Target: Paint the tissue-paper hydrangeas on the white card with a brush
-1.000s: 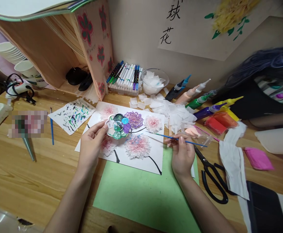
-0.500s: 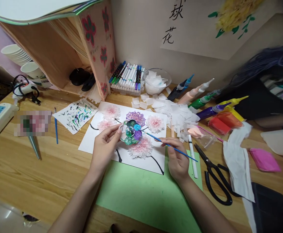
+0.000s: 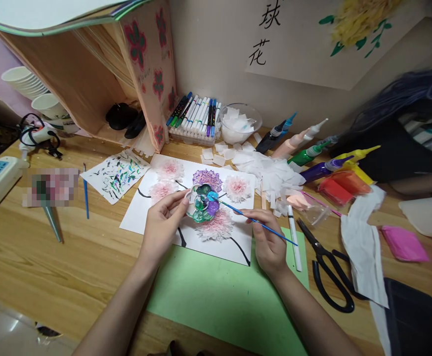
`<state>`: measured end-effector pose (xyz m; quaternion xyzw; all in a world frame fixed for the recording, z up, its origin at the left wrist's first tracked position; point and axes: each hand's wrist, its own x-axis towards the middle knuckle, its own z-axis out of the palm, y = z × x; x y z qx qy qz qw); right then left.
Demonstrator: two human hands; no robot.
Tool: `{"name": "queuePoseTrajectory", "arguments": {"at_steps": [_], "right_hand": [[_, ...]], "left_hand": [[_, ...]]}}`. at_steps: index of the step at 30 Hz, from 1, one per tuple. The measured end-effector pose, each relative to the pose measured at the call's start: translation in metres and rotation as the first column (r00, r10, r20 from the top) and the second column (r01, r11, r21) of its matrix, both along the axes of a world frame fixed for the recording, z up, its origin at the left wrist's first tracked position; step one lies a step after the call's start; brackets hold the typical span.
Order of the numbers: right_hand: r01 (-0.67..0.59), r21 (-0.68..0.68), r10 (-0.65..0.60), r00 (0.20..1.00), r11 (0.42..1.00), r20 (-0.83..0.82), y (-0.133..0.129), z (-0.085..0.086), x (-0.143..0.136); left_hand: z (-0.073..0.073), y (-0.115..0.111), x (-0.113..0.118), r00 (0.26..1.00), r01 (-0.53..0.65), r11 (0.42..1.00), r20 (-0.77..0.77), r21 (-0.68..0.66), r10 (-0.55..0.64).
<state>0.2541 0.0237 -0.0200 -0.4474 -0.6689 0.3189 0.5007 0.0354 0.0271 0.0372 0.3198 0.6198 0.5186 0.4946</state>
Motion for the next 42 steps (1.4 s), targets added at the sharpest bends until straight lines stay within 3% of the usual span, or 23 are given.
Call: {"name": "queuePoseTrajectory", "arguments": {"at_steps": [10,15,19,23,42], "right_hand": [[0.006,0.012,-0.005,0.998,1.000,-0.055,0.000,0.001,0.000],[0.021,0.019,-0.018,0.983,1.000,-0.183,0.000,0.003,-0.003],[0.131,-0.041,-0.137,0.919,0.991,-0.370,0.003,0.005,-0.004],[0.254,-0.087,-0.265,0.854,0.963,-0.447,0.008,0.009,-0.003],[0.252,-0.158,-0.293,0.888,0.955,-0.355,0.011,0.002,0.003]], "left_hand": [[0.001,0.000,-0.001,0.999,-0.004,1.000,-0.035,-0.021,0.003],[0.000,0.001,-0.002,1.000,-0.003,1.000,-0.017,-0.025,0.003],[0.000,0.001,-0.004,0.998,-0.031,0.999,-0.057,-0.019,0.030],[0.000,0.002,-0.006,0.993,-0.074,0.997,-0.092,0.016,0.075],[-0.002,0.003,-0.007,0.988,-0.111,0.993,-0.105,0.032,0.113]]}}
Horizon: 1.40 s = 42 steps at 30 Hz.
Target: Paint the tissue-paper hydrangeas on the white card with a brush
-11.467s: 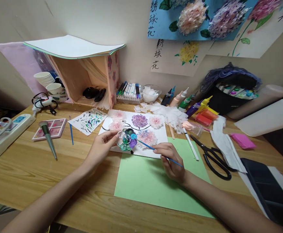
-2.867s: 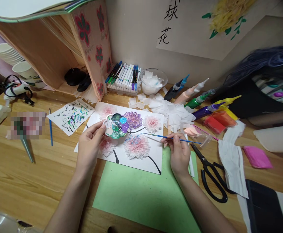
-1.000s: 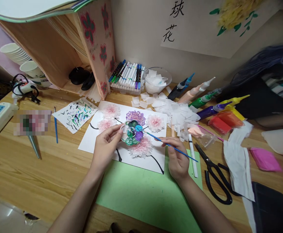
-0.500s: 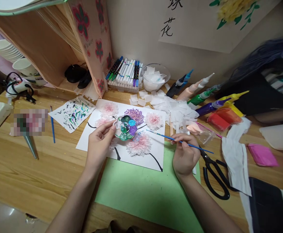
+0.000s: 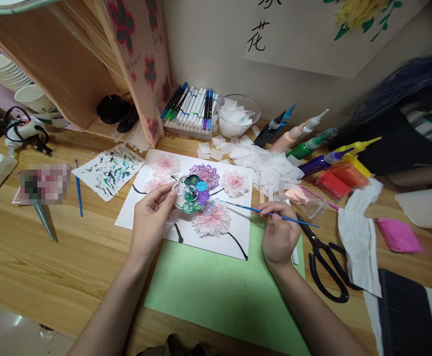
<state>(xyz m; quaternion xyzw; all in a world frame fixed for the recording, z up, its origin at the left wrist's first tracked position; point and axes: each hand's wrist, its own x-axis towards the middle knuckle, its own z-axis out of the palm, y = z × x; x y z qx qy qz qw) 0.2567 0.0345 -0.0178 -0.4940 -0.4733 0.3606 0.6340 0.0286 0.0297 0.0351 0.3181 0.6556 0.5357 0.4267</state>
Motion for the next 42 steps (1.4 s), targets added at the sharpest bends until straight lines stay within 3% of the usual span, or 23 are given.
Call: {"name": "queuePoseTrajectory", "arguments": {"at_steps": [27,42], "right_hand": [[0.016,-0.095,-0.018,1.000,0.995,-0.012,-0.0005,-0.0017,-0.0006],[-0.046,0.043,0.045,0.999,0.998,0.011,-0.0011,-0.0021,-0.0023]], "left_hand": [[0.0018,0.0005,0.0000,1.000,0.010,1.000,0.015,0.001,-0.010],[-0.0001,0.0009,-0.0003,1.000,0.015,1.000,0.000,0.027,-0.015]]}}
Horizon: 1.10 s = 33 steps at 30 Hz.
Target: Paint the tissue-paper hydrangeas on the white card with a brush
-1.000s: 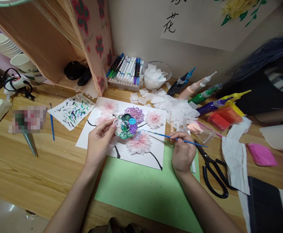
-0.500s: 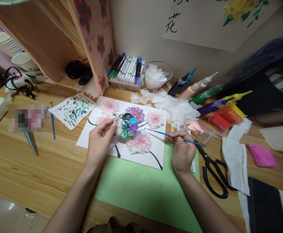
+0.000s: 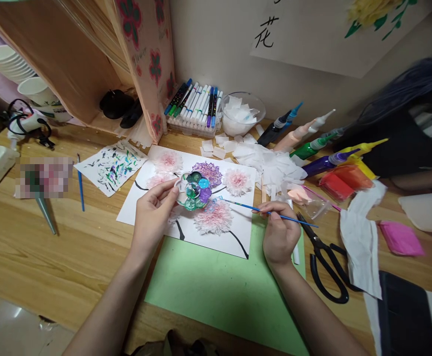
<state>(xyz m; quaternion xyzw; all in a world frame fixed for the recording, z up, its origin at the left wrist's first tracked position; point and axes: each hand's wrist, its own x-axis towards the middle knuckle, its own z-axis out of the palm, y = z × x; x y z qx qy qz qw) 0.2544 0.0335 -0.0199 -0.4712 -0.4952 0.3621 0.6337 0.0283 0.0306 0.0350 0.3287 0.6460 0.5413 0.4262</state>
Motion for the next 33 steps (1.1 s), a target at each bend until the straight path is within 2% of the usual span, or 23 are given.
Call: {"name": "queuePoseTrajectory", "arguments": {"at_steps": [13,21,25,33], "right_hand": [[0.021,-0.050,-0.020,1.000,0.999,0.023,0.0004,0.0011,-0.0010],[0.015,-0.035,-0.015,1.000,0.999,0.019,-0.0007,-0.0010,0.0000],[-0.016,0.003,0.016,0.997,1.000,0.073,-0.0028,0.0019,-0.0013],[-0.033,-0.009,0.034,0.980,0.999,0.195,-0.0040,0.0057,-0.0019]], "left_hand": [[0.0001,-0.0018,-0.0001,1.000,-0.001,1.000,0.008,-0.005,0.002],[0.0003,-0.0011,-0.0005,1.000,-0.007,1.000,0.013,-0.012,0.007],[0.0013,-0.0010,-0.0004,1.000,-0.006,1.000,0.028,-0.001,0.006],[0.0018,-0.0009,-0.0005,1.000,-0.009,1.000,0.024,-0.004,0.009]]}}
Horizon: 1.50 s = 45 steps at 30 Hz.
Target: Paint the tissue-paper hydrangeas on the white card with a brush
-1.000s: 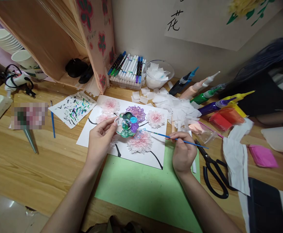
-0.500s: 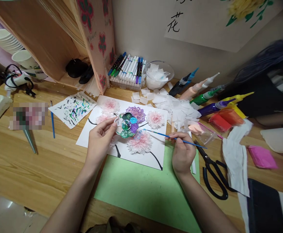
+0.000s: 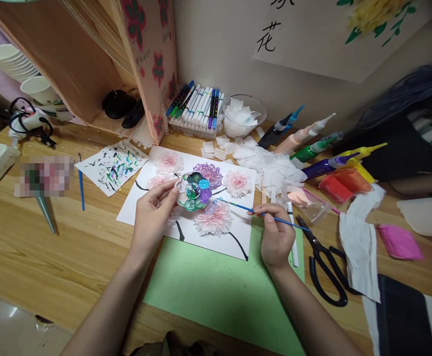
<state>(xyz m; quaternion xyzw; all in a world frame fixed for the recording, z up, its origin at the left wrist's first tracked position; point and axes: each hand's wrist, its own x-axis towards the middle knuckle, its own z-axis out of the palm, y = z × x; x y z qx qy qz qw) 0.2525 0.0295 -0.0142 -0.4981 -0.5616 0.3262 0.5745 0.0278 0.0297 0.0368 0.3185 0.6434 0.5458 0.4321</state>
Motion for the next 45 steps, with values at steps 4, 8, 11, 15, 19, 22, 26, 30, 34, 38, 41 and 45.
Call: {"name": "queuePoseTrajectory", "arguments": {"at_steps": [4,8,11,15,19,22,26,30,34,38,41,45], "right_hand": [[0.010,-0.017,-0.009,1.000,1.000,0.007,0.0001,-0.0004,0.0002],[0.019,-0.019,-0.019,1.000,1.000,-0.011,0.0000,-0.0005,0.0001],[0.026,-0.023,-0.027,0.999,0.999,-0.025,0.0001,-0.0006,0.0001],[0.047,-0.029,-0.048,0.998,0.998,-0.035,0.0006,-0.0010,0.0001],[0.079,-0.018,-0.080,0.996,0.997,-0.036,0.0015,-0.0016,-0.0001],[0.112,-0.004,-0.112,0.989,0.994,-0.093,0.0018,-0.0015,-0.0005],[0.164,0.050,-0.151,0.967,0.985,-0.203,0.0015,0.0002,-0.0017],[0.140,0.072,-0.125,0.975,0.988,-0.181,0.0006,0.0014,-0.0032],[0.129,0.059,-0.117,0.978,0.990,-0.173,0.0002,0.0015,-0.0037],[0.129,0.059,-0.116,0.974,0.990,-0.193,0.0002,0.0013,-0.0035],[0.126,0.035,-0.117,0.975,0.991,-0.188,0.0001,0.0014,-0.0034],[0.127,-0.036,-0.131,0.976,0.991,-0.172,-0.0003,0.0022,-0.0034]], "left_hand": [[0.0006,-0.0002,0.0010,1.000,-0.002,1.000,-0.005,-0.011,0.002],[0.0006,-0.0004,0.0010,1.000,-0.003,1.000,-0.008,-0.015,0.003],[0.0008,-0.0002,0.0010,1.000,-0.002,1.000,-0.011,-0.015,0.002],[0.0012,-0.0002,0.0010,1.000,-0.003,1.000,-0.018,-0.020,0.003],[0.0012,-0.0005,0.0005,1.000,0.001,1.000,-0.018,-0.020,-0.002],[0.0009,-0.0005,0.0002,1.000,0.001,1.000,-0.023,-0.018,-0.001],[0.0000,-0.0003,0.0001,1.000,0.004,1.000,-0.008,-0.019,-0.005],[-0.0002,-0.0005,0.0003,1.000,0.004,1.000,-0.010,-0.017,-0.004],[0.0001,-0.0005,0.0007,1.000,0.005,1.000,-0.020,-0.020,-0.006],[-0.0007,-0.0003,0.0005,1.000,0.004,1.000,-0.020,-0.013,-0.004],[-0.0013,-0.0005,0.0000,1.000,0.005,1.000,-0.014,-0.007,-0.005],[-0.0010,-0.0007,0.0000,1.000,0.004,1.000,-0.008,-0.023,-0.005]]}}
